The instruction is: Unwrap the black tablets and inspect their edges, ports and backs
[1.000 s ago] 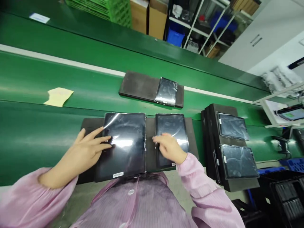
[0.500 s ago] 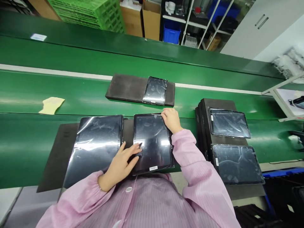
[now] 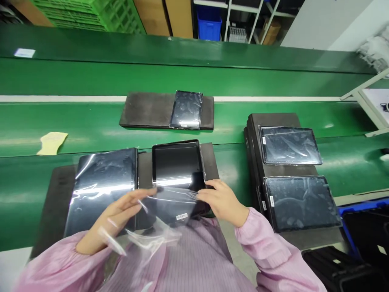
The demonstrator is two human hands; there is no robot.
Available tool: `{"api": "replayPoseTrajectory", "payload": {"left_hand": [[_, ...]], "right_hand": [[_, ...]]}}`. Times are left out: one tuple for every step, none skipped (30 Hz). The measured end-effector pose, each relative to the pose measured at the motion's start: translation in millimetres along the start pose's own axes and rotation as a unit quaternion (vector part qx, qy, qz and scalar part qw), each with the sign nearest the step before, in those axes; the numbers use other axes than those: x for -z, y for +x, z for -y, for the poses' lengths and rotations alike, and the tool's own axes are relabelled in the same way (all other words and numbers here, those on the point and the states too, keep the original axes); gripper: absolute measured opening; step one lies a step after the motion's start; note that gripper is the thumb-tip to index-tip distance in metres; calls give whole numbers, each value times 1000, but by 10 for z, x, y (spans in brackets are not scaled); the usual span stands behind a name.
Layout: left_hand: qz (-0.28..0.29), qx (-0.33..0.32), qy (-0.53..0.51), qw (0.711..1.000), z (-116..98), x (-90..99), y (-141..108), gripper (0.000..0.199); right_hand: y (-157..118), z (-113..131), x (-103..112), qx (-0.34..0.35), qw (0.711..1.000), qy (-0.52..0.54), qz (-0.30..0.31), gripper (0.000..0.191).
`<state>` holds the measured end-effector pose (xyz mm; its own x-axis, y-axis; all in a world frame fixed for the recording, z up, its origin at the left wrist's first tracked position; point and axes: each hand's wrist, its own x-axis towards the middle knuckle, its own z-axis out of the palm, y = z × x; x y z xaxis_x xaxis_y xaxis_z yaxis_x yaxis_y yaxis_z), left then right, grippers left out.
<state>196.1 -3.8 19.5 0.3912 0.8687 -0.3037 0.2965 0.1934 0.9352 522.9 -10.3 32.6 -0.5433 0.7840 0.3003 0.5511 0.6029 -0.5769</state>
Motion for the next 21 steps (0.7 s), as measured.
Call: {"api": "replayPoseTrajectory", "payload": {"left_hand": [[-23,0,-9,1000,0,-2,68,45],[-39,-9,-2,999,-6,-6,158,59],[-49,-26,23,998,-19,-11,265,68],[-57,-50,66,995,-39,-14,382,73],[-65,-75,120,988,-64,-13,500,76],[-75,-96,178,976,-92,-6,610,76],[-80,-109,234,963,-120,7,705,77],[-79,-114,283,949,-146,27,779,77],[-71,-116,322,937,-168,52,829,77],[-55,-114,351,928,-185,81,857,77],[-35,-112,372,921,-196,113,865,76],[-14,-111,385,916,-201,145,861,74],[4,-111,392,913,-201,175,849,73],[17,-111,393,913,-199,203,837,72],[25,-111,387,915,-195,229,829,73],[29,-111,377,919,-192,251,828,74],[30,-111,365,924,-191,270,834,75],[32,-111,353,929,-193,287,847,76],[36,-112,341,933,-198,302,862,76],[41,-112,333,935,-206,313,876,76],[48,-113,329,936,-214,319,883,75]], "right_hand": [[-15,-37,-60,35,999,-34,15,36],[-18,-58,-109,58,997,-52,25,39],[-10,-68,-144,73,995,-63,27,41],[9,-74,-165,84,993,-73,25,40],[40,-81,-172,88,992,-89,20,40],[82,-94,-168,87,990,-113,12,39],[134,-115,-156,85,986,-141,3,37],[196,-143,-143,80,982,-169,-3,33],[267,-180,-131,77,979,-189,-5,27],[347,-222,-124,76,977,-198,-2,20],[436,-268,-125,76,978,-194,7,14],[530,-317,-134,71,981,-180,15,13],[629,-366,-149,53,986,-156,18,15],[730,-415,-167,16,992,-124,6,17],[827,-461,-184,-37,995,-85,-21,18],[916,-503,-194,-104,992,-39,-57,18],[993,-538,-193,-173,980,11,-94,17],[1051,-562,-178,-234,963,62,-121,16],[1090,-574,-148,-282,944,111,-133,16],[1106,-572,-106,-315,926,162,-131,19],[1101,-556,-54,-335,909,216,-120,27]]}}
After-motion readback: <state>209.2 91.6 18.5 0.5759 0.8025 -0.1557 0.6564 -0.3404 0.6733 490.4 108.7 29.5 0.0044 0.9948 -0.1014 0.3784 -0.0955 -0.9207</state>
